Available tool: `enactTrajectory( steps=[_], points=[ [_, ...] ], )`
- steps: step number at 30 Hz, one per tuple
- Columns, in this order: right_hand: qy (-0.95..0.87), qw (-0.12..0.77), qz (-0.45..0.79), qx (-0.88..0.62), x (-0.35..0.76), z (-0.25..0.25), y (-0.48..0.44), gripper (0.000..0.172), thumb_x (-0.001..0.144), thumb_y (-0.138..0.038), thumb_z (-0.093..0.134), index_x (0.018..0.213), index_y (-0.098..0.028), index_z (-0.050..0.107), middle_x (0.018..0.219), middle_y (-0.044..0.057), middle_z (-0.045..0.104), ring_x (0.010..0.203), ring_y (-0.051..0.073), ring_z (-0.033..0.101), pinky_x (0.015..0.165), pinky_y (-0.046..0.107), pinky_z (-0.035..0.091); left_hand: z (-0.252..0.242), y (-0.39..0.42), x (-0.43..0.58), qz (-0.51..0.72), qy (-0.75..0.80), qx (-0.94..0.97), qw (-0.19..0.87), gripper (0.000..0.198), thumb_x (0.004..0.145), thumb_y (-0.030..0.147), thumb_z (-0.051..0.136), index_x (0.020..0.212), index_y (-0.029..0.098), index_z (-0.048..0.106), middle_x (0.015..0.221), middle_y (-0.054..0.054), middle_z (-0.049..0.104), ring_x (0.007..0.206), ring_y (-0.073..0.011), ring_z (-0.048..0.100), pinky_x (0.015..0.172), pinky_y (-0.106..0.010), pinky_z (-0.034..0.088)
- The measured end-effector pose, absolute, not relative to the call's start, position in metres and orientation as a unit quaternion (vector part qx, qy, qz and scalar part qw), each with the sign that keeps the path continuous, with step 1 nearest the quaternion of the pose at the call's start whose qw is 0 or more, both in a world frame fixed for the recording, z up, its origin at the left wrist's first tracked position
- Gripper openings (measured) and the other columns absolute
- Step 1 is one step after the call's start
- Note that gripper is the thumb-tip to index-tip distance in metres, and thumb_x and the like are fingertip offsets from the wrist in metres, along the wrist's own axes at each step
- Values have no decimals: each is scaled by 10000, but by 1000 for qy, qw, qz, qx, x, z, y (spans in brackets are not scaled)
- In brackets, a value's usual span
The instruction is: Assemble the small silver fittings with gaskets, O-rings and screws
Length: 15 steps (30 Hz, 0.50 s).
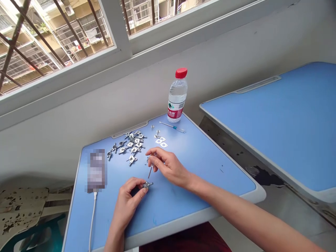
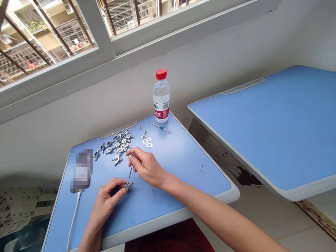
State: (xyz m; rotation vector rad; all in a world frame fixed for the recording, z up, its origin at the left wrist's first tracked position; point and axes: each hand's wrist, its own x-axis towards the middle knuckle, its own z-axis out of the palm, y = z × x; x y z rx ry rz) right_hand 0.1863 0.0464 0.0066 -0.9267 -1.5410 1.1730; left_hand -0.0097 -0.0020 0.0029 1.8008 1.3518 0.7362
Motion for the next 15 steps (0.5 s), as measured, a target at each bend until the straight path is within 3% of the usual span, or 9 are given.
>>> enactTrajectory(
  steps=[5,12,15],
  points=[
    [-643,481,473,-363,187,8,44,162,948,-279,427,1027,-175,524,744,4,625,579,110,572,597,266,499,-1,-3,-8,273,524,731,342,141,877,310,602,866,201,690,771,-15,647,738,-174,605,711,-300,484],
    [-682,472,421,-367,188,3,44,152,947,-258,431,1031,-193,540,728,2,638,591,117,577,610,254,493,-14,-5,-5,264,539,790,127,81,888,262,585,912,218,649,775,-5,662,762,-197,623,795,-380,419],
    [-706,443,392,-389,188,-1,44,141,941,-237,426,1003,-196,546,715,-2,635,580,120,579,600,251,480,-15,-8,-6,278,549,779,118,201,844,280,651,1031,211,622,772,3,667,734,-196,623,800,-391,425]
  ],
)
